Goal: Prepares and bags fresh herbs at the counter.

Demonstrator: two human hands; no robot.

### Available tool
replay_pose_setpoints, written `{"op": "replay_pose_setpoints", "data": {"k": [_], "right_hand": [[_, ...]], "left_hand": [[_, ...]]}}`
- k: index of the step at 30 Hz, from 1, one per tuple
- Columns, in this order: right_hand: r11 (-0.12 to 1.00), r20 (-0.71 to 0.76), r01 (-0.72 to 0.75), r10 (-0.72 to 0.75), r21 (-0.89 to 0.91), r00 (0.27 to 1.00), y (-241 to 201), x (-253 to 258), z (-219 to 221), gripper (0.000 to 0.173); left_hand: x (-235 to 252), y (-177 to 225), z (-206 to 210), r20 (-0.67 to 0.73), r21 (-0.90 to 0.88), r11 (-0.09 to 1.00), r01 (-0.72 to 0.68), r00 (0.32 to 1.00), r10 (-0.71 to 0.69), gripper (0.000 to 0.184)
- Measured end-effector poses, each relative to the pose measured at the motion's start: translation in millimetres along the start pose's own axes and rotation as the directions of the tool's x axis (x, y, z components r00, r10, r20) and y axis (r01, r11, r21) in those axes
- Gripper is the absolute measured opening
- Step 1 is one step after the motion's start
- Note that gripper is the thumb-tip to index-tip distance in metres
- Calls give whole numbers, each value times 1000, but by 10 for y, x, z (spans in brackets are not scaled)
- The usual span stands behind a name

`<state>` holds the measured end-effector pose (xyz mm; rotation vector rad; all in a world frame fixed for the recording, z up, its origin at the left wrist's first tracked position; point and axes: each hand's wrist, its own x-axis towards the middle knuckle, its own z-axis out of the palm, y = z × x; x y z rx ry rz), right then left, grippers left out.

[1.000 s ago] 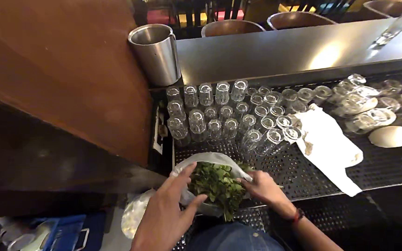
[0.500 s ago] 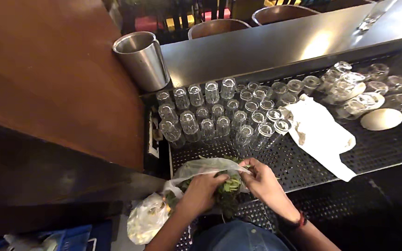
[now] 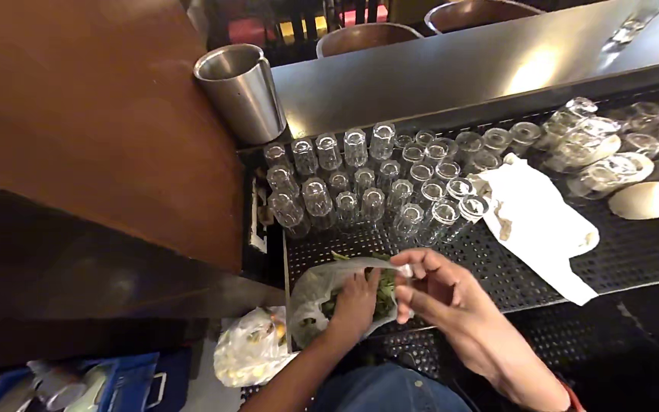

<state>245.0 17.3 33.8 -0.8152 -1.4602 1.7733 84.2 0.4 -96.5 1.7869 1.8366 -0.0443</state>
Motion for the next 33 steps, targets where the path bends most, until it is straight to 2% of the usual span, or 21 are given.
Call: {"op": "replay_pose_setpoints", "data": {"k": [4,7,10,11,14,17,20,23,25,27,29,30,31,32,33], "right_hand": [[998,-34,-27,29,58,999,1,45,-45,36],[997,-11,14,-15,-79,1000,91,31,-106,53],[980,15,40,-38,-193,999,172,-15,-171,68],[978,13,47,-46,-205,999,176,-30,-158,66],[979,5,68,-68,-193,998,116,-38,-17,51],[990,11,48,-46,-133,999,43,-19,132,42],[990,-2,33,-34,-134,999,26,-36,193,37],[980,1,82,-84,-180,996,41,-5,148,41],[934,36,132,-128,-333,991,71,48,42,52],[842,79,155,-134,-516,988,135,65,-108,61],[690,74,130,-112,-712,991,174,26,-229,57],[586,44,103,-113,-804,993,180,-15,-258,51],[481,8,74,-138,-874,990,171,-57,-263,43],[396,-19,52,-174,-917,985,144,-94,-255,34],[328,-38,33,-210,-944,977,103,-127,-237,25]], "left_hand": [[19,-19,71,-6,-22,1000,22,1000,-22,70],[-33,-54,-69,-31,26,999,-46,998,47,82],[-284,-51,-224,-105,108,988,-112,987,123,78],[-360,-60,-222,-105,120,986,-118,986,131,78],[-401,-79,-200,113,114,994,0,994,-13,85],[-315,-58,-308,270,34,992,120,955,-125,81],[-130,-228,-84,291,-154,974,167,949,-117,76],[-57,-283,-60,301,-103,989,109,951,-73,78],[-141,-250,-38,192,-67,997,41,981,-28,81],[-265,-228,-44,87,-11,999,-37,995,37,90],[-507,-201,-195,21,-16,994,-109,994,109,94],[-677,-214,-289,-45,-41,984,-176,984,174,87],[-859,-248,-380,-142,-62,964,-259,958,248,74],[-1020,-301,-423,-304,-53,937,-344,900,313,56],[-1137,-358,-424,-497,-1,915,-403,794,349,40]]}}
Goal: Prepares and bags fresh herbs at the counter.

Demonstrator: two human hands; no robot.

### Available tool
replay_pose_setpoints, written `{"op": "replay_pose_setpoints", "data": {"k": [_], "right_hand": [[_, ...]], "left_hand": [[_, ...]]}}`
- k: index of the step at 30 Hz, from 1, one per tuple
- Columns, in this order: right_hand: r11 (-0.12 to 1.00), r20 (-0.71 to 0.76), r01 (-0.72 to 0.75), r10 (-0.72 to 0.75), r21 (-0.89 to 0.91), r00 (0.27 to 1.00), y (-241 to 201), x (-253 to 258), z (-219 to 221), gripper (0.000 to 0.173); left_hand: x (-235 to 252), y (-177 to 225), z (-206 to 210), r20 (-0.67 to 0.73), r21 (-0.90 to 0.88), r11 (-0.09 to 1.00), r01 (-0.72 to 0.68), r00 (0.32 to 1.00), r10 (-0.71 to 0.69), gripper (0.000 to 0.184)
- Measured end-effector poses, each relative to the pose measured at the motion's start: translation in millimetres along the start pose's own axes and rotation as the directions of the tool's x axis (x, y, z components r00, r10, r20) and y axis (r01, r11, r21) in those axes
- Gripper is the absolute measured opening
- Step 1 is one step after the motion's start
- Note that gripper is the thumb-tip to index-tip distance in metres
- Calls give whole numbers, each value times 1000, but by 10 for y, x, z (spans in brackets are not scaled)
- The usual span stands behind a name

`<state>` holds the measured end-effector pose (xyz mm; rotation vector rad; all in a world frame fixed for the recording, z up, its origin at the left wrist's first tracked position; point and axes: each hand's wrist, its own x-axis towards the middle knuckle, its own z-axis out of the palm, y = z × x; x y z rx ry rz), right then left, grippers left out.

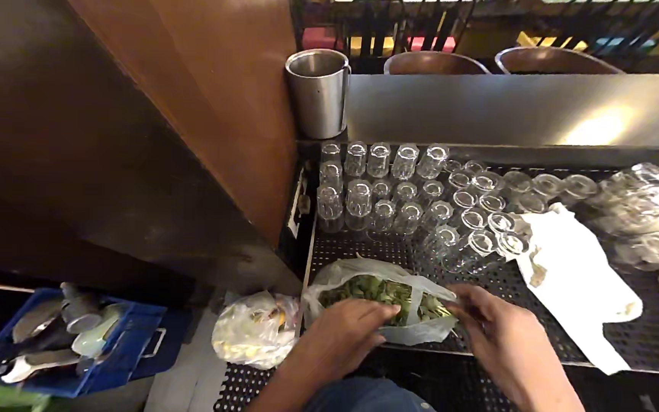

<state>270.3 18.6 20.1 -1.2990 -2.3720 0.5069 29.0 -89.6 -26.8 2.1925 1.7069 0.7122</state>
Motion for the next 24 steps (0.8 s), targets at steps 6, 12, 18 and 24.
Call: {"op": "replay_pose_setpoints", "data": {"k": [6,12,18,24], "right_hand": [[985,-99,120,-108,124,989,-119,77,153,29],[445,-134,243,-262,862,956,-66,322,841,25],[622,13,286,-430,729,903,-59,439,1260,64],[752,26,351,-439,558,898,-88,369,1418,51]], "left_hand": [[-274,-189,-325,-258,58,775,629,759,-598,79],[-353,-274,-572,-369,-54,899,434,828,-421,14],[6,-156,-244,-212,-143,989,21,976,-51,19],[275,-237,-80,-266,-175,981,-83,963,34,15]]}}
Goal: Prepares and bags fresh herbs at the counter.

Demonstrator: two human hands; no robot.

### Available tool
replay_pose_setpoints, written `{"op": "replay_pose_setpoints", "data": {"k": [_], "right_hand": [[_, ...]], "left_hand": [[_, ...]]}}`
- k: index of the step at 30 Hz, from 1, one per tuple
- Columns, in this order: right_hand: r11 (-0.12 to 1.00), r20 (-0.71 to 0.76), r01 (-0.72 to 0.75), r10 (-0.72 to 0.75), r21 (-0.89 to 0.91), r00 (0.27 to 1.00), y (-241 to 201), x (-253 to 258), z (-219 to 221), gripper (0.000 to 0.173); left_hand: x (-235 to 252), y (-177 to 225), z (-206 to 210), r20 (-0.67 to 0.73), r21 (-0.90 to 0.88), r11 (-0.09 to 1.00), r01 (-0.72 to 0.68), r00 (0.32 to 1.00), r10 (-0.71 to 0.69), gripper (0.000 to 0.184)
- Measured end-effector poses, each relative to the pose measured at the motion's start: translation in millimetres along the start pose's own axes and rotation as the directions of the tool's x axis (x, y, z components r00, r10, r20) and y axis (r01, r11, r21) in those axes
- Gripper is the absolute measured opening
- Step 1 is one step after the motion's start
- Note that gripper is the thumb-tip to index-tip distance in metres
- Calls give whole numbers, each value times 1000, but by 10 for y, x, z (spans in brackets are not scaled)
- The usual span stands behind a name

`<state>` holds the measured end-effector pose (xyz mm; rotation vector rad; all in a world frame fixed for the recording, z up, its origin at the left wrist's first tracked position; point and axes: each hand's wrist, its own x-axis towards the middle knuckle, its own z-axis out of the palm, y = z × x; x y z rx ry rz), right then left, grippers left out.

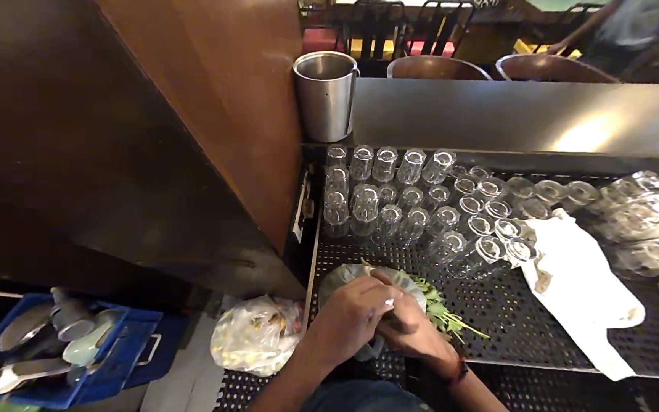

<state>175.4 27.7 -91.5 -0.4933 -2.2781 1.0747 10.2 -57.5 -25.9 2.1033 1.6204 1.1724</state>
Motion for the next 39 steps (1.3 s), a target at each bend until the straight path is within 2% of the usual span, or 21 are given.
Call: {"op": "replay_pose_setpoints", "data": {"k": [1,3,5,6,7,8,9,11,12,13,15,19,22,24,27,29,31,33,34,37,39], "right_hand": [[1000,-63,-13,14,13,998,24,4,44,35],[995,-177,-55,70,88,982,71,24,108,23],[980,-227,-130,162,149,960,79,42,117,27],[975,-245,-172,203,141,948,49,66,101,30],[972,-267,-201,228,124,936,14,91,81,32],[968,-285,-227,248,107,926,-10,104,72,33],[962,-286,-253,271,99,919,-21,109,76,35],[945,-232,-305,325,116,917,-22,126,111,51],[937,-180,-325,344,129,921,-29,138,122,56],[934,-140,-329,348,140,927,-36,142,127,54],[952,-114,-266,284,150,952,-7,137,134,36],[983,41,-91,85,159,996,73,130,109,30],[991,127,-127,132,-49,983,7,146,80,22],[956,20,-112,123,-272,992,-2,141,110,22],[863,-186,-27,-78,-504,979,40,150,167,23],[818,-238,24,-195,-575,951,40,170,201,23],[797,-262,60,-268,-601,927,36,179,246,23],[787,-278,84,-312,-611,909,26,191,281,19],[785,-285,88,-324,-613,902,20,192,294,17],[779,-294,93,-341,-620,893,32,196,303,15],[785,-291,96,-337,-612,895,56,165,304,15]], "left_hand": [[33,-27,-4,23,-18,999,-42,999,42,16],[62,-113,9,28,-19,995,-99,995,99,25],[-12,-192,24,78,12,1000,-22,997,21,72],[-68,-236,30,145,15,998,68,987,-69,97],[-122,-297,45,219,6,986,167,962,-164,111],[-183,-381,87,263,-4,970,244,936,-235,108],[-252,-480,161,247,3,962,274,932,-266,91],[-352,-688,311,114,45,970,238,964,-241,46],[-356,-750,339,82,62,969,241,966,-245,33],[-350,-786,351,66,69,964,257,963,-261,27],[-346,-843,362,55,79,955,285,956,-290,21],[-386,-978,351,124,94,940,327,933,-337,16],[-392,-1029,297,177,55,935,351,918,-355,12],[-400,-1033,242,143,-28,966,257,957,-251,13],[-362,-1043,142,175,-238,961,138,980,-98,24],[-284,-1085,55,302,-333,918,214,947,-111,54],[-152,-1084,-41,439,-280,878,389,865,-243,62],[4,-1068,-97,547,-241,816,525,768,-332,58],[55,-1060,-97,562,-258,803,538,759,-328,55],[127,-1055,-55,484,-489,707,511,833,-268,30],[135,-1075,-42,457,-546,660,516,844,-282,23]]}}
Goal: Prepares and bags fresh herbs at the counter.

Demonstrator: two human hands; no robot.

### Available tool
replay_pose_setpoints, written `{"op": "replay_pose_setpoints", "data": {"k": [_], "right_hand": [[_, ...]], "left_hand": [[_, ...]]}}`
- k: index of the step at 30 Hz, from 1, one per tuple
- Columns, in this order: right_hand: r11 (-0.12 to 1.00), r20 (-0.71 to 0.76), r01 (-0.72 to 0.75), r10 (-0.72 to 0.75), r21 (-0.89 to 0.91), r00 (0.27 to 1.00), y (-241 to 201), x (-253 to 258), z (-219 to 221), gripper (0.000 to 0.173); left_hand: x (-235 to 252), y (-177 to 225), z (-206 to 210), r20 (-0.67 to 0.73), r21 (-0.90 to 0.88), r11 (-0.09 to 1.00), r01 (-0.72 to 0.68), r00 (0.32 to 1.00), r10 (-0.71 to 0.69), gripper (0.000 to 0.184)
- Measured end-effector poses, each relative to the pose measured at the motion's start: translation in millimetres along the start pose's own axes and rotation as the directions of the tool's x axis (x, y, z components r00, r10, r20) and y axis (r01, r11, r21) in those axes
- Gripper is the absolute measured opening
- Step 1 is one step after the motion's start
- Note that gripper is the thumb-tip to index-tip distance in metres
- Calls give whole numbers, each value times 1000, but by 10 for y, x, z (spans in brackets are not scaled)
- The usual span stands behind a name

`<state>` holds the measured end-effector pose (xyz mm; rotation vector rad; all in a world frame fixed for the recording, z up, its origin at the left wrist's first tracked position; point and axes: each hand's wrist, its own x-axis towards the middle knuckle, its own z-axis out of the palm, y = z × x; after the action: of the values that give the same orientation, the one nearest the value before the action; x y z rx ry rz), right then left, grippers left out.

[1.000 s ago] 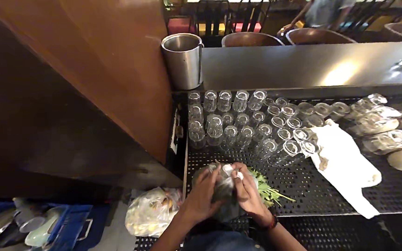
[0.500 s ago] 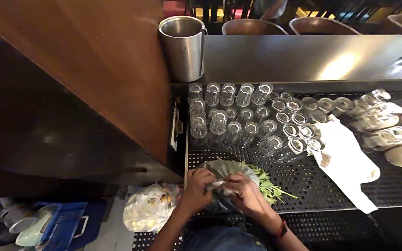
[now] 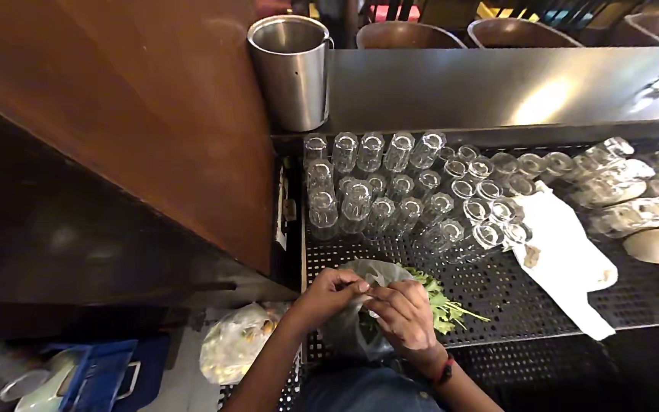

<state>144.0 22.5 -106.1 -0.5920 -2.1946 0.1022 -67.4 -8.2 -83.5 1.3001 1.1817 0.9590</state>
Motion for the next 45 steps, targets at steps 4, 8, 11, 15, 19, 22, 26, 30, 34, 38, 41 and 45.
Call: {"op": "replay_pose_setpoints", "data": {"k": [4,8,11,15,19,22,26,30,34,38,41,45], "right_hand": [[999,6,-15,15,33,1000,20,-32,-20,16],[1000,-12,-10,10,16,1000,29,-58,8,12],[997,-13,-77,77,1,997,6,-169,-8,12],[986,119,-170,168,5,979,-50,-650,-206,12],[982,200,-190,184,12,963,-41,-1021,-326,12],[972,198,-235,230,6,953,-51,-953,-369,14],[835,174,-426,389,347,905,-136,-568,-447,12],[471,369,-610,509,638,778,-191,-274,-384,22],[575,559,-682,414,452,718,-136,-376,-416,20],[591,569,-730,487,343,662,-153,-346,-506,20],[517,387,-694,583,502,714,-155,-165,-523,17],[561,229,-628,620,540,751,-181,67,-359,11]], "left_hand": [[-26,60,-50,103,-3,995,101,990,-100,22],[-26,62,-86,10,109,992,60,998,-62,19],[31,-2,-107,-217,388,922,16,973,75,19],[62,-262,-128,-411,567,812,142,902,129,19],[57,-576,58,-492,573,786,233,864,103,19],[51,-504,121,-505,584,798,150,837,212,21],[-19,-152,109,-315,211,966,-148,925,211,35],[30,-144,238,-179,-89,987,-131,977,114,40],[159,-308,118,-254,163,984,-65,961,106,40],[193,-359,126,-152,319,936,-148,967,204,33],[63,-88,131,90,477,844,-245,969,230,38],[-96,6,407,80,518,824,-227,973,218,26]]}}
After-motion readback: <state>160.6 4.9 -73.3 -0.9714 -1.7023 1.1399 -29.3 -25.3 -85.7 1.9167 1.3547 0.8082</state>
